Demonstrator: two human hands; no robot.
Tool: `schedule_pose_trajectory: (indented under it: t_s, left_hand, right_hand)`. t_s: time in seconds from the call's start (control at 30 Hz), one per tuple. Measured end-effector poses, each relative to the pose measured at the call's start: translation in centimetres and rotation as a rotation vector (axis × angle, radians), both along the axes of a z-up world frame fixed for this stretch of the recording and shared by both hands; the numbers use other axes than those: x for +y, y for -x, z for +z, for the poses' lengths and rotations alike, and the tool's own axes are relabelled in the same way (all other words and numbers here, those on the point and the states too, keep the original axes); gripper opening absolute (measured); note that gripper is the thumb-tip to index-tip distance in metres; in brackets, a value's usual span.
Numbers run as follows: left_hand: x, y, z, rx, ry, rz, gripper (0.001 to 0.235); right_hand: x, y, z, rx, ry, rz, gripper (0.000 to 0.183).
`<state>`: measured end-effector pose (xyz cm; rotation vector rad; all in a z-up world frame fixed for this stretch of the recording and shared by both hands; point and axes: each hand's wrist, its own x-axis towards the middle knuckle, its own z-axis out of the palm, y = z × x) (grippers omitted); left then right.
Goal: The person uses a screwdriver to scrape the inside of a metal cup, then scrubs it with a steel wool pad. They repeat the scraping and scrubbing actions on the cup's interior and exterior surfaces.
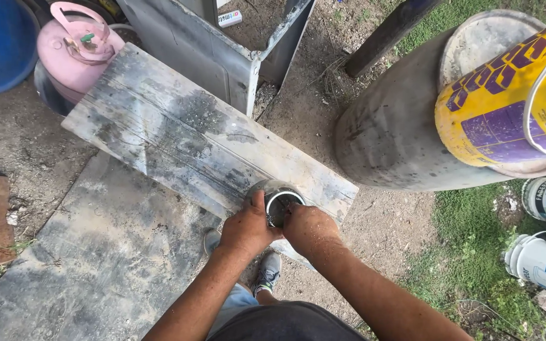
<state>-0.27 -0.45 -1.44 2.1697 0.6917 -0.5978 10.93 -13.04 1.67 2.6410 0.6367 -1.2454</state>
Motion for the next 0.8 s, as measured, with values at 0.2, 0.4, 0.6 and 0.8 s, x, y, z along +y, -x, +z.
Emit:
schedule_pose_trajectory:
  t_s: [0.2,0.4,0.6,0.8]
  left_hand:
    - [0.0,0.1,1.7,0.027,0.034,0.013,0.102]
    - [0.1,0.0,2.1,0.030,0.034,0.008,0.100]
    - [-0.1,-0.2,0.7,0.023,0.009,0.008,0.100]
    - [0.1,0.1,1.1,0.008,0.007,0.010,0.108]
  right_hand:
    - [0.2,-0.4,1.2,-0.011,-0.024,-0.077,0.046]
    - [-0.2,-0.7,-2.1,-0.032,0.001,0.131,0.040]
    - [-0.1,-0.7,0.7,-0.006,-0.062,0.016,0.040]
    - [-0.9,-0.5,-1.9,0.013,-0.036,-0.007,0.044]
